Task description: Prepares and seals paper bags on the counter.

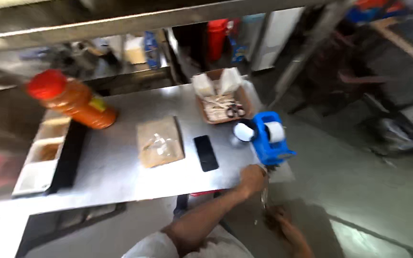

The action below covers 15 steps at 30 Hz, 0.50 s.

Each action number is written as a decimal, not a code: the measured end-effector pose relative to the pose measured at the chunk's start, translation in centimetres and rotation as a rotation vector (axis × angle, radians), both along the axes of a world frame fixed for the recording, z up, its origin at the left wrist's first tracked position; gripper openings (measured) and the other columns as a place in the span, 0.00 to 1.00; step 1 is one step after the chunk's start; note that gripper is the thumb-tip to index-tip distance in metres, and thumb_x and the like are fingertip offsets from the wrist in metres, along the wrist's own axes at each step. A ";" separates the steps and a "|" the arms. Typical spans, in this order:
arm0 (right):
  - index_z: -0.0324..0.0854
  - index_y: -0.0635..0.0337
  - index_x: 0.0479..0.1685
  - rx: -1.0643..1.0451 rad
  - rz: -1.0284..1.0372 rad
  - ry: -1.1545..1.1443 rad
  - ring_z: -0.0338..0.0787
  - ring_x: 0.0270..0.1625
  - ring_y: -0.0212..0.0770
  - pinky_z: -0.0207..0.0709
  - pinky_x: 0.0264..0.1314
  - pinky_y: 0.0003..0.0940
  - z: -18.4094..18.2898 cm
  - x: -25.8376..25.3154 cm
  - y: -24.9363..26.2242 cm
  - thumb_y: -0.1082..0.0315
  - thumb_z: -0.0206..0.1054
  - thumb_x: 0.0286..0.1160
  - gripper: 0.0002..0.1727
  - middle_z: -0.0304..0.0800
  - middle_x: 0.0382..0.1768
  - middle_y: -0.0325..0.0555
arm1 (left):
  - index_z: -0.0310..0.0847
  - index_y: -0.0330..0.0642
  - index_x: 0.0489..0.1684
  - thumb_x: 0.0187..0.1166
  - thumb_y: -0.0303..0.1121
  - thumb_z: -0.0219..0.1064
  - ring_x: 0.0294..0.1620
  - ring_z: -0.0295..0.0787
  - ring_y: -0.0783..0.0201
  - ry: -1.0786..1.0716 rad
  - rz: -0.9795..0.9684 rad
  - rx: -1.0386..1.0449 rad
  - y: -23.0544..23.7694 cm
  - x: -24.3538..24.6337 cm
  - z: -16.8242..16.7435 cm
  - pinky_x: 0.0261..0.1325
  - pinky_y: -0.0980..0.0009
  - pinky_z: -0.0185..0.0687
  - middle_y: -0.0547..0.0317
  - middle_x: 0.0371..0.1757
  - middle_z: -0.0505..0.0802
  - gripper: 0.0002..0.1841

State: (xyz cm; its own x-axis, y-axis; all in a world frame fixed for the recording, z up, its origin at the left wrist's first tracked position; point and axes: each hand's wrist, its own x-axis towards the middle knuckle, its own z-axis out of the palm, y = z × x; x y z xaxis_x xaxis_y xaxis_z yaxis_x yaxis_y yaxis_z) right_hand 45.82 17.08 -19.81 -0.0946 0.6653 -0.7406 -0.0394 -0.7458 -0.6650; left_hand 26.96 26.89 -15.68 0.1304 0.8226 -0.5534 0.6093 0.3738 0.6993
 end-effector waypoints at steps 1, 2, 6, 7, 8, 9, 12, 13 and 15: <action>0.79 0.68 0.55 0.033 0.062 -0.007 0.92 0.32 0.39 0.90 0.37 0.36 0.2 -1.8 -0.9 0.73 0.58 0.86 0.09 0.92 0.35 0.47 | 0.92 0.41 0.54 0.88 0.47 0.58 0.58 0.92 0.49 -0.079 0.066 0.104 -1.5 -2.7 -0.6 0.65 0.42 0.83 0.46 0.54 0.95 0.21; 0.80 0.69 0.55 0.070 0.123 0.000 0.92 0.33 0.39 0.91 0.40 0.38 0.9 -4.0 -1.6 0.74 0.60 0.84 0.09 0.92 0.36 0.47 | 0.92 0.44 0.57 0.89 0.48 0.59 0.59 0.93 0.56 -0.156 0.132 0.242 -3.3 -5.9 -1.3 0.68 0.48 0.84 0.52 0.55 0.96 0.20; 0.88 0.71 0.48 0.275 0.386 0.105 0.95 0.33 0.42 0.93 0.39 0.40 2.7 -17.3 -2.0 0.71 0.70 0.77 0.10 0.95 0.35 0.50 | 0.97 0.50 0.49 0.87 0.42 0.63 0.79 0.79 0.61 0.012 0.303 0.728 -9.9 -21.3 -1.6 0.83 0.53 0.71 0.68 0.73 0.89 0.14; 0.89 0.70 0.51 0.343 0.448 0.116 0.95 0.34 0.42 0.93 0.39 0.40 2.7 -21.4 -1.5 0.72 0.70 0.77 0.11 0.95 0.37 0.51 | 0.97 0.51 0.46 0.85 0.41 0.65 0.81 0.76 0.56 0.131 0.350 0.797 -11.1 -25.4 -1.1 0.84 0.50 0.69 0.68 0.75 0.88 0.13; 0.89 0.69 0.58 0.395 0.491 0.109 0.95 0.34 0.42 0.93 0.39 0.40 2.4 -25.4 -1.1 0.72 0.71 0.76 0.15 0.95 0.37 0.51 | 0.98 0.52 0.45 0.84 0.42 0.65 0.84 0.73 0.52 0.256 0.385 0.831 -12.1 -29.3 -0.8 0.84 0.47 0.67 0.69 0.77 0.87 0.13; 0.83 0.68 0.69 0.420 0.508 0.115 0.95 0.33 0.44 0.94 0.39 0.43 2.2 -29.3 -0.9 0.72 0.73 0.74 0.23 0.94 0.35 0.52 | 0.98 0.55 0.46 0.84 0.45 0.64 0.86 0.69 0.49 0.370 0.412 0.839 -12.7 -33.0 -1.0 0.84 0.44 0.66 0.70 0.79 0.84 0.14; 0.54 0.48 0.94 0.481 0.483 0.072 0.94 0.28 0.45 0.94 0.37 0.45 0.8 -39.1 -0.7 0.73 0.79 0.67 0.51 0.90 0.27 0.49 | 0.95 0.68 0.57 0.85 0.54 0.61 0.93 0.53 0.41 0.556 0.467 0.781 -12.4 -41.3 -3.2 0.86 0.37 0.57 0.68 0.90 0.72 0.16; 0.57 0.43 0.92 0.524 0.463 0.002 0.94 0.26 0.45 0.94 0.35 0.45 -0.3 -41.3 -1.0 0.73 0.79 0.66 0.51 0.91 0.26 0.48 | 0.91 0.71 0.63 0.84 0.56 0.62 0.93 0.48 0.38 0.571 0.485 0.731 -11.9 -42.8 -4.0 0.85 0.33 0.55 0.65 0.93 0.65 0.18; 0.63 0.42 0.86 0.636 0.496 -0.234 0.93 0.26 0.42 0.93 0.33 0.44 -3.2 -43.4 -1.9 0.67 0.79 0.68 0.42 0.91 0.28 0.44 | 0.71 0.69 0.86 0.83 0.58 0.63 0.91 0.52 0.35 0.522 0.552 0.571 -11.3 -44.2 -5.0 0.80 0.29 0.61 0.57 0.96 0.55 0.30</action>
